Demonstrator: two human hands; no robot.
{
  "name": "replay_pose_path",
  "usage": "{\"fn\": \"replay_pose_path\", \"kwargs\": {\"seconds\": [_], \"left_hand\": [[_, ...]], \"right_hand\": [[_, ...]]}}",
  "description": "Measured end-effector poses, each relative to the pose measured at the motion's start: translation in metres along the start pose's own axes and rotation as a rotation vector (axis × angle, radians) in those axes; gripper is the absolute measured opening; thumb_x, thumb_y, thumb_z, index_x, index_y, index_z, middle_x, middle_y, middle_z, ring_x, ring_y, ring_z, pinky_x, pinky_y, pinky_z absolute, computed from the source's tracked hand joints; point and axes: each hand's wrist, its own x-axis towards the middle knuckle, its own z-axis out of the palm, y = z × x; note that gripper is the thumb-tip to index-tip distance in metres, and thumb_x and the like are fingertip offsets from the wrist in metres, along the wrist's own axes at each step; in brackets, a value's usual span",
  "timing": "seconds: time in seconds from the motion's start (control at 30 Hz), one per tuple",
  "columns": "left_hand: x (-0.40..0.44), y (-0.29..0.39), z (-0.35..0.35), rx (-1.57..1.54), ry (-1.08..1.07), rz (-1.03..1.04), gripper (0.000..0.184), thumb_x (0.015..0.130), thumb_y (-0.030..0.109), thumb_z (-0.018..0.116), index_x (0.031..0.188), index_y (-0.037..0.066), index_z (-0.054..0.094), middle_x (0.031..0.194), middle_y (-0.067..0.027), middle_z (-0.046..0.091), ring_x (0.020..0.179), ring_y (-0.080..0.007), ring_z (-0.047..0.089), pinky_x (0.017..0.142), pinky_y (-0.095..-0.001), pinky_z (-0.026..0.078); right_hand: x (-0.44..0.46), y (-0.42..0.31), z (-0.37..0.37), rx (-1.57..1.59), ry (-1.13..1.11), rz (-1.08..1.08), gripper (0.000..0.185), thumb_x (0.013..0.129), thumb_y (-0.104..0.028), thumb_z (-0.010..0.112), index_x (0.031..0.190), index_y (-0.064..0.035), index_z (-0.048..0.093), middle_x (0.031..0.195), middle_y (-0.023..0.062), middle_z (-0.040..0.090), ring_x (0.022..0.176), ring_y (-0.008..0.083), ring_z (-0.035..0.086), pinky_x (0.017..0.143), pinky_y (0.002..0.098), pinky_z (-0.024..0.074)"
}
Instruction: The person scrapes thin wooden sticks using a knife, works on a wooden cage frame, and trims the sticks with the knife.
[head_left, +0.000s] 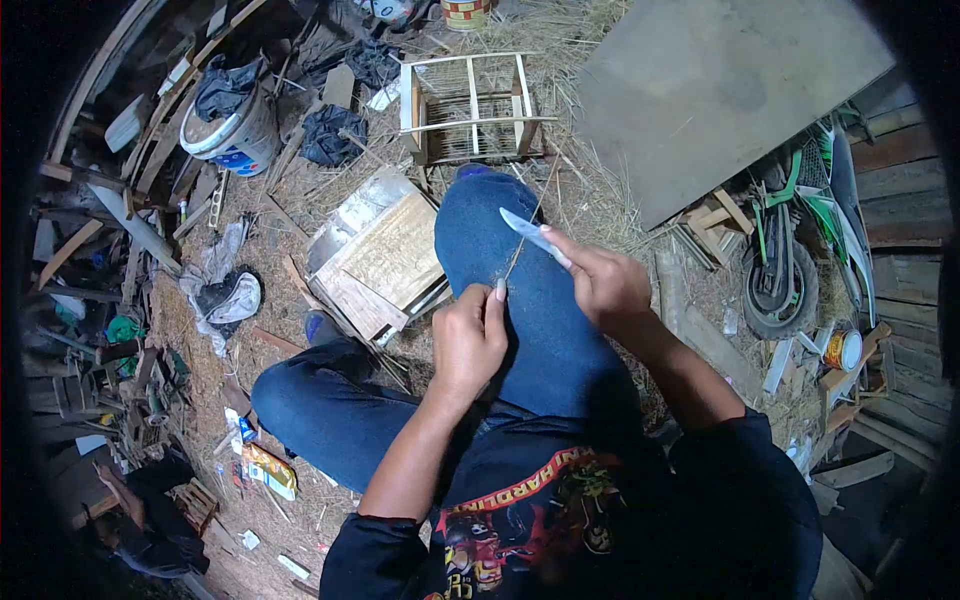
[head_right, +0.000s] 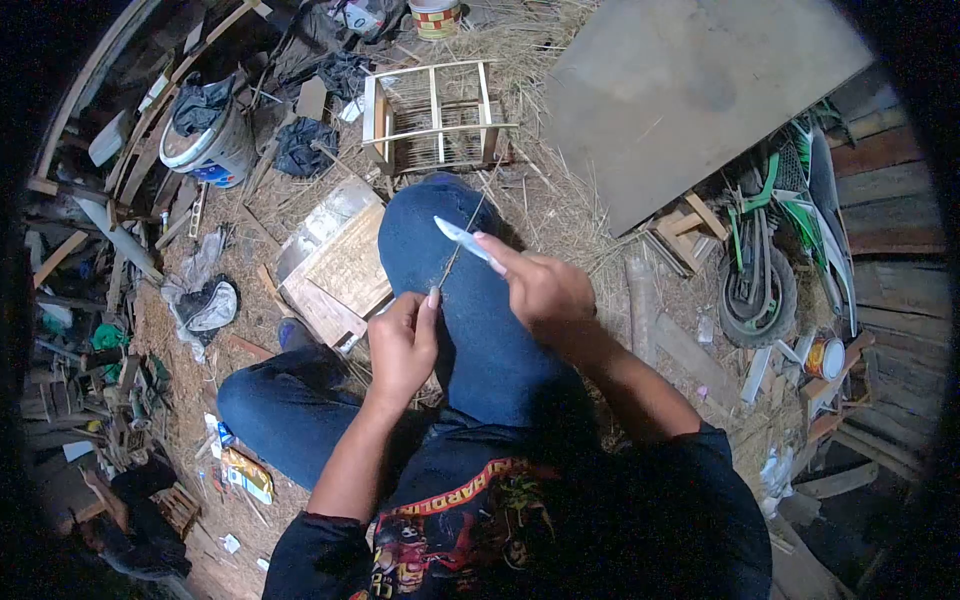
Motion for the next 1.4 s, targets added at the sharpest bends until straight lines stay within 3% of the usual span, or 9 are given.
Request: {"fn": "replay_pose_path", "kwargs": {"seconds": [0.4,0.47,0.57,0.7,0.87,1.0,1.13,1.2,1.4], "left_hand": [[0.004,0.005,-0.006,0.065,-0.007,0.038,0.026,0.099,0.013,0.067,0.077,-0.001,0.060,0.063,-0.0247,0.059,0.060,-0.0447,0.064,0.055,-0.0494,0.048],[0.003,-0.001,-0.007,0.179,-0.044,0.107,0.028,0.099,0.015,0.067,0.077,0.000,0.059,0.065,-0.0249,0.060,0.061,-0.0449,0.064,0.056,-0.0517,0.048],[0.006,0.000,-0.008,0.210,-0.065,0.123,0.028,0.099,0.016,0.067,0.078,0.001,0.058,0.066,-0.0250,0.061,0.061,-0.0453,0.065,0.056,-0.0529,0.049],[0.007,-0.001,-0.011,0.252,-0.064,0.157,0.027,0.099,0.016,0.067,0.078,0.002,0.057,0.066,-0.0248,0.062,0.061,-0.0451,0.065,0.056,-0.0528,0.049],[0.007,-0.001,-0.011,0.256,-0.075,0.180,0.026,0.098,0.016,0.067,0.079,0.002,0.058,0.066,-0.0244,0.062,0.061,-0.0446,0.065,0.057,-0.0530,0.050],[0.006,-0.009,-0.009,0.259,-0.087,0.175,0.025,0.098,0.016,0.067,0.080,0.002,0.057,0.066,-0.0239,0.063,0.061,-0.0444,0.065,0.057,-0.0529,0.051],[0.006,-0.008,-0.008,0.287,-0.074,0.212,0.024,0.098,0.016,0.068,0.081,0.002,0.058,0.067,-0.0225,0.064,0.060,-0.0431,0.065,0.056,-0.0522,0.051],[0.006,-0.010,-0.006,0.291,-0.070,0.215,0.024,0.097,0.016,0.068,0.081,0.003,0.058,0.067,-0.0220,0.064,0.060,-0.0425,0.066,0.055,-0.0519,0.051],[0.003,-0.011,-0.006,0.313,-0.047,0.265,0.022,0.095,0.014,0.070,0.081,0.004,0.057,0.067,-0.0201,0.064,0.058,-0.0409,0.066,0.053,-0.0498,0.051]], "right_hand": [[-0.004,0.013,0.016,0.220,0.109,-0.100,0.043,0.096,-0.004,0.061,0.138,-0.0128,0.068,0.110,0.0233,0.074,0.089,0.0348,0.076,0.074,0.0405,0.0591],[-0.007,0.017,0.018,0.181,0.098,-0.131,0.044,0.098,-0.010,0.062,0.141,-0.0190,0.066,0.087,0.0204,0.072,0.074,0.0382,0.071,0.064,0.0468,0.0551],[0.003,0.017,0.016,0.372,0.109,-0.020,0.044,0.098,-0.009,0.062,0.140,-0.0188,0.067,0.083,0.0194,0.071,0.071,0.0380,0.070,0.063,0.0479,0.0541],[-0.009,0.010,0.022,0.182,0.099,-0.114,0.044,0.097,-0.008,0.061,0.139,-0.0185,0.068,0.088,0.0220,0.072,0.076,0.0387,0.072,0.065,0.0478,0.0555],[-0.004,0.012,0.029,0.333,0.217,-0.202,0.045,0.095,-0.006,0.061,0.138,-0.0193,0.069,0.081,0.0190,0.070,0.072,0.0364,0.072,0.063,0.0461,0.0569],[-0.009,0.009,0.025,0.193,0.059,-0.215,0.045,0.093,0.003,0.058,0.134,-0.0099,0.071,0.095,0.0225,0.074,0.073,0.0342,0.074,0.063,0.0413,0.0576],[-0.010,0.005,0.024,0.094,0.135,-0.236,0.048,0.092,0.002,0.056,0.136,-0.0096,0.069,0.090,0.0205,0.074,0.067,0.0328,0.072,0.058,0.0424,0.0561],[-0.010,0.006,0.026,0.077,0.143,-0.245,0.049,0.096,-0.005,0.053,0.141,-0.0215,0.066,0.069,0.0117,0.064,0.056,0.0317,0.065,0.051,0.0446,0.0533],[-0.007,0.002,0.015,0.017,0.086,-0.153,0.046,0.093,-0.003,0.065,0.137,-0.0163,0.069,0.086,0.0172,0.073,0.068,0.0313,0.072,0.059,0.0409,0.0565]]}}
